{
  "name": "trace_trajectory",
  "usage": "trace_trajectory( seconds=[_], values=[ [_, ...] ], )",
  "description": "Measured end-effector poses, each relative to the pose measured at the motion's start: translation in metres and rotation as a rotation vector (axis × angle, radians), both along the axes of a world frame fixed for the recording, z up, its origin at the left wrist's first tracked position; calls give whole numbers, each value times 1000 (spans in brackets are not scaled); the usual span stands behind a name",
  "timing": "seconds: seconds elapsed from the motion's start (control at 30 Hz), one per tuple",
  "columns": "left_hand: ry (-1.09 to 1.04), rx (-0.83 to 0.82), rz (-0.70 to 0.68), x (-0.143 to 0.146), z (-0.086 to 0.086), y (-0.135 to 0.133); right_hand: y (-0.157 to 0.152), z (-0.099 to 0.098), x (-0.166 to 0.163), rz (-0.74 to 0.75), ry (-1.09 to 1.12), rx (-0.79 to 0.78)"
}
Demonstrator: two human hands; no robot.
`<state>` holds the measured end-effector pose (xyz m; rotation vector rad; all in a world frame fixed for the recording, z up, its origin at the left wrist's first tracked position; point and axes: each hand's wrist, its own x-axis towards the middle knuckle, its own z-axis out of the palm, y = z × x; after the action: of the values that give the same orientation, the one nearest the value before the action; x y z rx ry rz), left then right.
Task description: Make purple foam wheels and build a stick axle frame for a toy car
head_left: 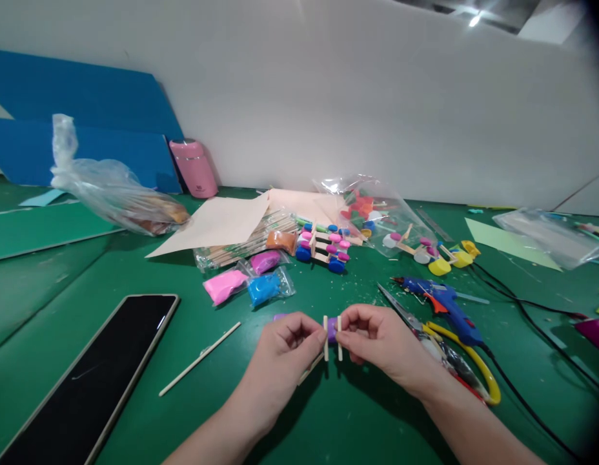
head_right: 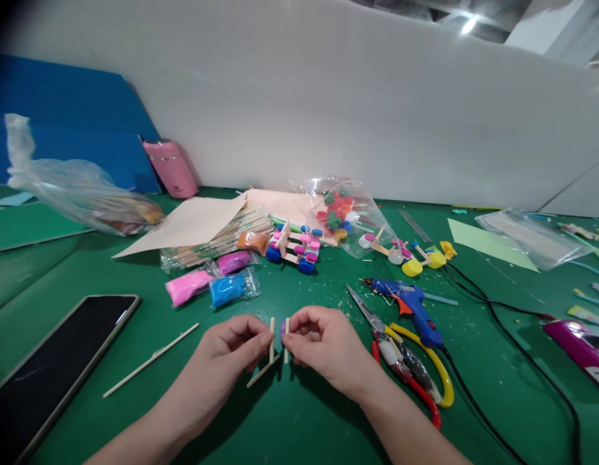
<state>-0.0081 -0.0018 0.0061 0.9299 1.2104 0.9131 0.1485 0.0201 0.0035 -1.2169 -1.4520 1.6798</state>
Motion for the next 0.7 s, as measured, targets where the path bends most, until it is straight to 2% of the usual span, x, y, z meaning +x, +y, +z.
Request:
trace_trajectory(
  seconds=[0.13, 0.7],
  values=[
    [55, 18, 0, 1, 1, 0, -1, 0, 0, -20, 16, 0],
    [43, 4, -49, 1, -8, 1, -1, 3, 1, -3, 21, -4]
  ],
)
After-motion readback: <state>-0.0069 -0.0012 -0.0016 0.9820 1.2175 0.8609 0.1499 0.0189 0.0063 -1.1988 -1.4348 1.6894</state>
